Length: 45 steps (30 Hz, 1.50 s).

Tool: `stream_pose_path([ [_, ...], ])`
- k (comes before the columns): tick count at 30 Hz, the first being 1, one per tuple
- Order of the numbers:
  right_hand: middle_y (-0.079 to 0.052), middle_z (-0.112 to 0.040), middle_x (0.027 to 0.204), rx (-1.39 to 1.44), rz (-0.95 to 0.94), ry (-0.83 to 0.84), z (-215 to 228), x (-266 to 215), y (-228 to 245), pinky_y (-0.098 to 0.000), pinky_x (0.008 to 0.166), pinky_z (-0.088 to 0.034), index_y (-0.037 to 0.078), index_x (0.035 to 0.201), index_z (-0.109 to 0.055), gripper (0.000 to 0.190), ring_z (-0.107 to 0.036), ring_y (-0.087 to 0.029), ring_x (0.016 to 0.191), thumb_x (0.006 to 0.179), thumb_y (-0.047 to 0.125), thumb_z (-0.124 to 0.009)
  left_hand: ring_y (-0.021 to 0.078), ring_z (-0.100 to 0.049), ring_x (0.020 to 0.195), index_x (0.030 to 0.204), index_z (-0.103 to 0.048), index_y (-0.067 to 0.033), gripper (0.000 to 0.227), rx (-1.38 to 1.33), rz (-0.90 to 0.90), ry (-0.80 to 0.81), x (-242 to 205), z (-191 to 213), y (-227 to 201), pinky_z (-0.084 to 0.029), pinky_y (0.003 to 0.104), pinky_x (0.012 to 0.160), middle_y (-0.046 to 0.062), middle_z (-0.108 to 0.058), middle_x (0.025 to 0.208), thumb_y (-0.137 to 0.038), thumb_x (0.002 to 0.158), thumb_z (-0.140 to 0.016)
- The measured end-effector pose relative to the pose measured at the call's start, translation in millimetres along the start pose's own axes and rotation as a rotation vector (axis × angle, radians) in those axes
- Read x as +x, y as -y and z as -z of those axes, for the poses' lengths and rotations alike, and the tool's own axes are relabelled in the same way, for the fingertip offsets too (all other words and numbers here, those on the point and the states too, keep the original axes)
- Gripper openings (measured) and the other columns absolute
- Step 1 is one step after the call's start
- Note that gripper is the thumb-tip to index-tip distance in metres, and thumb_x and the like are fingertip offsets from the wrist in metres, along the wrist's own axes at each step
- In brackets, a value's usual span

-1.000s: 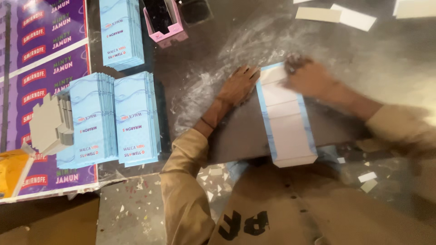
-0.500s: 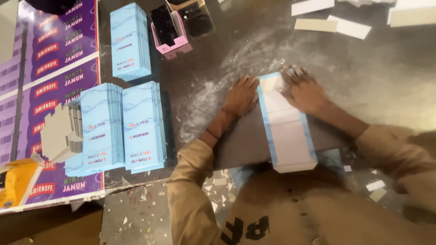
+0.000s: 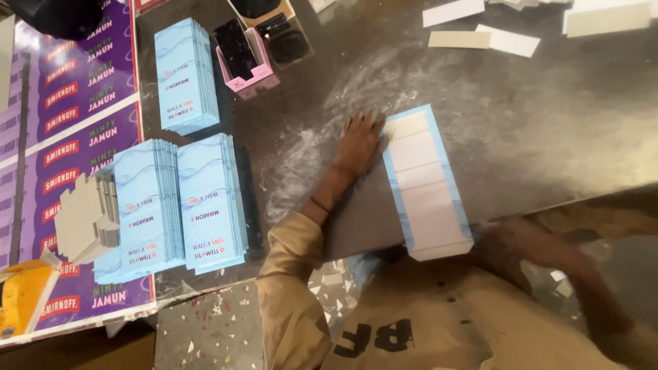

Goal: The person folds and assembles small white paper boxes on a workbench. They repeatedly pick up flat sheets, fold them into box shapes, and stack the finished units. The process is continuous and repetitive throughout the clip.

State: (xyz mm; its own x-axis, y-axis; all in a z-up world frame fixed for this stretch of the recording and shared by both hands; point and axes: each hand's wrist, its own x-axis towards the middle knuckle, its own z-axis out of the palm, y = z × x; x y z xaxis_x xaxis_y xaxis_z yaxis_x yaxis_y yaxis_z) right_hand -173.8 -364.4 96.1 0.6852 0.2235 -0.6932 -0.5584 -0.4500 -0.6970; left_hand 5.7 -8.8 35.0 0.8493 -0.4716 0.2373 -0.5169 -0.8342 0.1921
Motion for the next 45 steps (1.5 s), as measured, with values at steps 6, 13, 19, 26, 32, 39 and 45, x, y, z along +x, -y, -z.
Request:
stream_pose_path([
  [6, -0.021, -0.066, 0.119, 0.552, 0.173, -0.025, -25.2, 9.3, -22.6, -0.0460, 0.093, -0.053, 0.003, 0.138, -0.054, 0.057, -0.066, -0.033, 0.110, 0.098, 0.042, -0.050, 0.0399, -0.048, 0.130, 0.143, -0.054, -0.0005, 0.053, 0.059, -0.020, -0.057, -20.7, 2.4, 5.5, -0.036, 0.053, 0.113, 0.020, -0.051, 0.141, -0.024, 0.096, -0.058],
  [13, -0.020, -0.058, 0.138, 0.681, 0.455, -0.164, 24.6, 32.7, 4.2, -0.0417, 0.106, -0.047, -0.003, 0.137, -0.048, 0.053, -0.059, -0.027, 0.129, 0.097, 0.028, -0.060, 0.0371, -0.058, 0.112, 0.107, -0.069, -0.0012, 0.027, 0.292, 0.107, 0.107, -107.0, 17.6, -41.7, -0.045, 0.050, 0.100, 0.024, -0.064, 0.122, -0.022, 0.093, -0.059],
  [19, -0.011, -0.068, 0.114, 0.418, 0.581, -0.224, 52.6, 109.4, 87.6, -0.0297, 0.089, -0.060, -0.003, 0.125, -0.058, 0.037, -0.069, -0.018, 0.101, 0.100, 0.023, -0.067, 0.0326, -0.064, 0.103, 0.107, -0.073, -0.0021, 0.029, 0.113, -0.113, 0.279, -157.4, 48.8, -151.8, -0.052, 0.046, 0.096, 0.020, -0.069, 0.112, -0.024, 0.090, -0.064],
  [26, -0.016, -0.071, 0.118, -0.067, 0.516, -0.044, 48.1, 145.3, 154.1, -0.0357, 0.096, -0.055, -0.002, 0.129, -0.062, 0.047, -0.068, -0.024, 0.111, 0.095, 0.028, -0.072, 0.0260, -0.062, 0.084, 0.106, -0.067, 0.0010, 0.025, -0.678, 0.322, -0.212, -77.2, 53.9, -92.0, -0.052, 0.039, 0.077, 0.014, -0.068, 0.096, -0.023, 0.099, -0.070],
  [32, -0.017, -0.070, 0.126, -0.155, 0.484, 0.067, 35.5, 148.3, 158.7, -0.0395, 0.097, -0.054, 0.002, 0.135, -0.061, 0.054, -0.067, -0.026, 0.116, 0.089, 0.029, -0.073, 0.0070, -0.043, 0.076, 0.085, -0.067, 0.0029, 0.034, -1.302, 0.346, -0.271, -11.1, 3.9, -16.2, -0.040, 0.027, 0.067, -0.003, -0.053, 0.080, -0.018, 0.112, -0.069],
  [39, -0.019, -0.073, 0.124, -0.201, 0.486, 0.118, 35.4, 177.3, 150.9, -0.0385, 0.101, -0.052, -0.002, 0.130, -0.065, 0.050, -0.068, -0.028, 0.118, 0.091, 0.028, -0.074, 0.0066, -0.057, 0.067, 0.088, -0.076, 0.0005, 0.027, -1.442, 0.515, -0.143, 0.8, -26.4, 8.3, -0.050, 0.025, 0.060, -0.001, -0.067, 0.078, -0.020, 0.105, -0.069],
  [45, -0.014, -0.072, 0.124, -0.219, 0.557, 0.084, 42.1, 205.7, 146.6, -0.0386, 0.102, -0.050, -0.002, 0.130, -0.066, 0.060, -0.068, -0.025, 0.116, 0.081, 0.028, -0.083, 0.0065, -0.069, 0.071, 0.102, -0.074, -0.0056, 0.019, -1.271, 0.511, 0.034, 6.9, -8.5, 21.6, -0.058, 0.024, 0.061, -0.002, -0.076, 0.087, -0.011, 0.085, -0.079],
])
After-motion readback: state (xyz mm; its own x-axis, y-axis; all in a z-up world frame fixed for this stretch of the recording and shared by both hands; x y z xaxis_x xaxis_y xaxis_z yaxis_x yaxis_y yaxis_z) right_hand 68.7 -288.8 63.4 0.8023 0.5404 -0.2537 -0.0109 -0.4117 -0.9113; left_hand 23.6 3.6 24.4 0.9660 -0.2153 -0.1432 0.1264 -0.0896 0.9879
